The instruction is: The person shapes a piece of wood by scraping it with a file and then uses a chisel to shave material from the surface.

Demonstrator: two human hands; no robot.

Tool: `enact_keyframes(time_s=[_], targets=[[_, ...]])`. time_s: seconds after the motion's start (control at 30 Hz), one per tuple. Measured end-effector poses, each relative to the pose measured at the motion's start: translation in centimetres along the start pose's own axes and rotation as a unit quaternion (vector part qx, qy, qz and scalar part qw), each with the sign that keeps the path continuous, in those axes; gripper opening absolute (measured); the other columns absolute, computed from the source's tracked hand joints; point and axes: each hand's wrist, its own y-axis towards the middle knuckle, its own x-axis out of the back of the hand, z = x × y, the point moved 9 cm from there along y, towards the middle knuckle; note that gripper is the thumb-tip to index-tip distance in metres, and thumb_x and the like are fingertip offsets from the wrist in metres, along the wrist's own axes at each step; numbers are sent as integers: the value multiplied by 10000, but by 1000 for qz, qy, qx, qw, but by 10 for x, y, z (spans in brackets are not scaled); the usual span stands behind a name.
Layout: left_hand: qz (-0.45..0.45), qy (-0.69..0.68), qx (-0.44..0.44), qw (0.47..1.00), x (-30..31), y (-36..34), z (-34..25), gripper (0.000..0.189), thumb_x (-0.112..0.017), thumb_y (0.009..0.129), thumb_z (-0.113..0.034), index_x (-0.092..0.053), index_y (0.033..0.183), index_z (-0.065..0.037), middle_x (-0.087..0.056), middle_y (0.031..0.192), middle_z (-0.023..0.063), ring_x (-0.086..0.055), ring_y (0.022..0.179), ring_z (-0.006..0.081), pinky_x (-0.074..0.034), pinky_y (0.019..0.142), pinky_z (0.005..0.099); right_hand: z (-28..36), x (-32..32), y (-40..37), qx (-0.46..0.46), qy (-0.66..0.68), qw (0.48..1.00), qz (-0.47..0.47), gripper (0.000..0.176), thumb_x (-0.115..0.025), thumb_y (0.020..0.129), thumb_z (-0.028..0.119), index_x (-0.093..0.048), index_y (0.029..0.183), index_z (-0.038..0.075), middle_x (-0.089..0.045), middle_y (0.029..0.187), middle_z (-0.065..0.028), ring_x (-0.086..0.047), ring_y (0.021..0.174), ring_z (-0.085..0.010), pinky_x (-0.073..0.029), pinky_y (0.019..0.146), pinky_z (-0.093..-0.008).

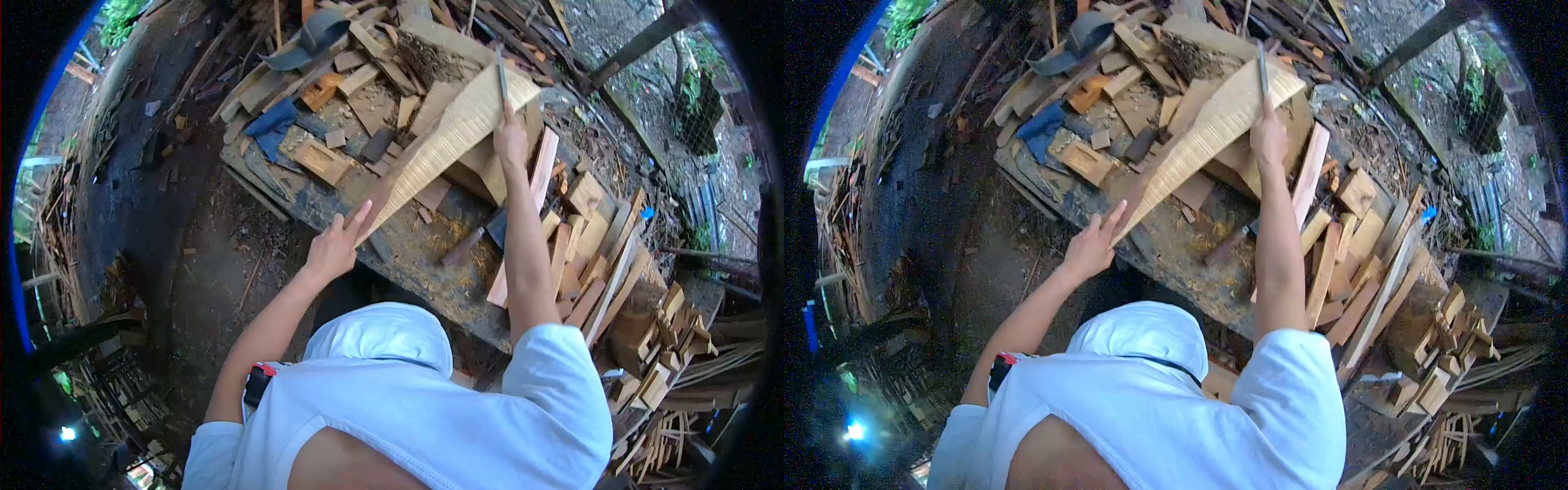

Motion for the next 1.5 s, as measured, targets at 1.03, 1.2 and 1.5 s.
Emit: enact_keyframes(time_s=[1.03,1.2,1.5], targets=[[-23,-8,-4,1000,0,-2,2,981,-632,780,-10,-116,1552,-327,-502,1032,208,-628,863,436,-542,713,512,35,1,-57,28,21,996,78,453,-359,1010,308,-407,1460,286,-651,1034,-297,-635,937,-481,-495,816,-553],[-30,-4,-13,999,1,-1,-1,973,-619,779,-4,-122,1552,-324,-502,1024,213,-626,851,438,-542,698,508,23,-1,-16,26,17,999,31,461,-359,1010,317,-386,1469,288,-662,980,-296,-639,896,-489,-495,805,-556],[-23,-11,-8,1000,-1,-1,0,966,-612,787,-7,-121,1555,-328,-498,1016,218,-634,829,435,-537,703,506,40,-5,-51,50,-4,994,98,465,-358,1005,299,-375,1470,317,-651,1000,-310,-630,940,-496,-493,817,-566]])
